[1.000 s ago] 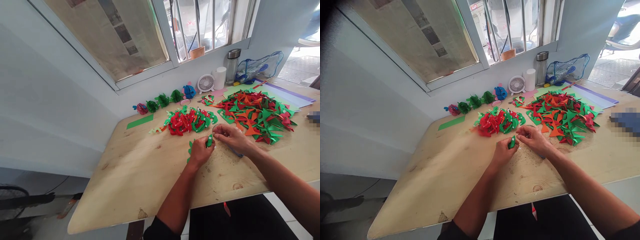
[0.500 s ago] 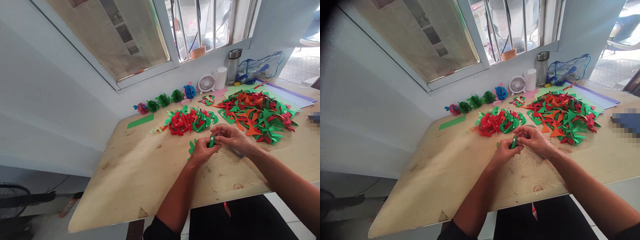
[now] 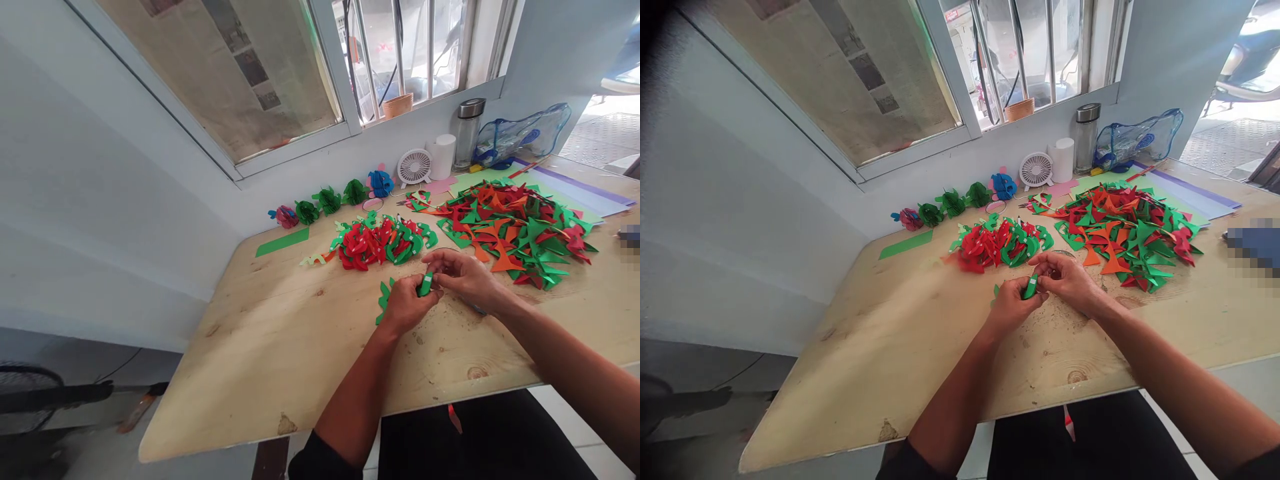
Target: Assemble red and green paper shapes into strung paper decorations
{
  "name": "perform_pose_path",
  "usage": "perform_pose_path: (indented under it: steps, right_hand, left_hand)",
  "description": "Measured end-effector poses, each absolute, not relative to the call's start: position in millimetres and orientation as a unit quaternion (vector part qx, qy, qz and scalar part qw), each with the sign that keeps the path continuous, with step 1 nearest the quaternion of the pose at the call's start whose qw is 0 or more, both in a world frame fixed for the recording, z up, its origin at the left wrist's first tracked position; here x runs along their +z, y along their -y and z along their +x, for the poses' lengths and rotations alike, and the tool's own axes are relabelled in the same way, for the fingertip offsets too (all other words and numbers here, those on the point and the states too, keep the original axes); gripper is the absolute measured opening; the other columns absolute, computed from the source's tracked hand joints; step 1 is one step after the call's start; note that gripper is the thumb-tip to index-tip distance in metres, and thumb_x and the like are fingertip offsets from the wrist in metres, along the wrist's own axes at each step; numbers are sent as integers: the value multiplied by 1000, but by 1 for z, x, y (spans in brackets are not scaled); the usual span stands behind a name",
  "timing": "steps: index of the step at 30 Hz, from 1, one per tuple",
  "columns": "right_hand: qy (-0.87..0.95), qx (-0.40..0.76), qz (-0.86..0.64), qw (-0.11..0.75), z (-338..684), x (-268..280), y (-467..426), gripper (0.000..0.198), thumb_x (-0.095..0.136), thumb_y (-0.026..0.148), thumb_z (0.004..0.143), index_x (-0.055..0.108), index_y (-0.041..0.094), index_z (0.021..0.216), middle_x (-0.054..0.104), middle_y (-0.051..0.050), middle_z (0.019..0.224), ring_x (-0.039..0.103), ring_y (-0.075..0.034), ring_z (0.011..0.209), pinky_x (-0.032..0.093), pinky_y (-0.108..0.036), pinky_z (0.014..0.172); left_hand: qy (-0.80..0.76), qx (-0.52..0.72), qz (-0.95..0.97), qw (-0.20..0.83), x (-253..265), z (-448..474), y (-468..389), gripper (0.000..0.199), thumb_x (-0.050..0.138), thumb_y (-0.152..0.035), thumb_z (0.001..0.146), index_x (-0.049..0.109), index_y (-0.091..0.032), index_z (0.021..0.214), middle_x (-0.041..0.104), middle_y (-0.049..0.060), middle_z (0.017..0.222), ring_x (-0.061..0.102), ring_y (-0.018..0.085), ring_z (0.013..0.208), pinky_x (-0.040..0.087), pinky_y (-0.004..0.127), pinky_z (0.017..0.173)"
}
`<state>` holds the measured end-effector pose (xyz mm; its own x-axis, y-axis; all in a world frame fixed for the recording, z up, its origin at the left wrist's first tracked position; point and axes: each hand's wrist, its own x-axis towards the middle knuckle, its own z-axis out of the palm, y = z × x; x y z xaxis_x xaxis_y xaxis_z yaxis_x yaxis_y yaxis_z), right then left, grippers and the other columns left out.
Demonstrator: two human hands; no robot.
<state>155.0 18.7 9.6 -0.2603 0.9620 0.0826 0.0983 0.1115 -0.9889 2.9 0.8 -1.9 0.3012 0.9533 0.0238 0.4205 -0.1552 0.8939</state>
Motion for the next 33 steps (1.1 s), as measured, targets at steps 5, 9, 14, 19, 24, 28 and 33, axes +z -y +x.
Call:
perform_pose_path:
  steps: [5,9,14,19,24,28,33]
  right_hand:
    - [603,476,-453,452,158,8,-21,30,64,24,66,62,18,95,62,0,73,57,-13,64,45,-27,58]
    - [567,475,-472,480,160,13,-21,33,66,25,65,61,19,98,62,0,73,57,-13,63,44,-26,57]
    - [534,477,-471,516,162,22,-19,32,67,26,64,60,21,95,58,1,70,53,-12,59,42,-25,54]
    - [534,456,-477,528,163,27,-19,28,66,27,65,60,22,92,56,1,70,52,-12,61,41,-25,54]
    - [534,458,-477,527,162,26,-18,29,66,28,65,60,22,92,56,2,69,52,-13,61,42,-26,55]
    - [524,484,-467,523,159,23,-18,31,66,26,64,59,21,94,57,2,69,51,-12,59,41,-26,54]
    - [550,479,-457,509,157,14,-19,34,66,25,66,60,20,99,59,1,72,52,-11,59,41,-25,52]
  left_hand:
    - [-495,343,686,408,3,0,0,47,69,-33,67,58,-19,110,58,0,77,51,11,65,42,23,61]
    - [-479,356,690,410,9,-6,0,66,73,-33,65,48,-22,126,61,4,96,54,11,71,46,27,71]
    - [-428,423,654,458,14,-15,-4,67,72,-28,67,45,-23,128,62,8,107,58,14,85,46,29,79]
    - [-426,558,515,493,19,-24,-12,41,61,-30,76,52,-18,114,64,9,101,61,16,90,47,28,77]
    - [-450,557,567,407,19,-24,-10,37,61,-32,76,56,-19,110,65,8,102,61,18,96,47,32,82]
    - [-442,449,721,288,16,-11,-1,47,68,-28,71,54,-22,116,62,8,115,55,23,110,41,40,95]
    - [-446,380,776,233,11,1,3,45,65,-23,74,52,-22,117,61,8,117,54,24,112,40,40,98]
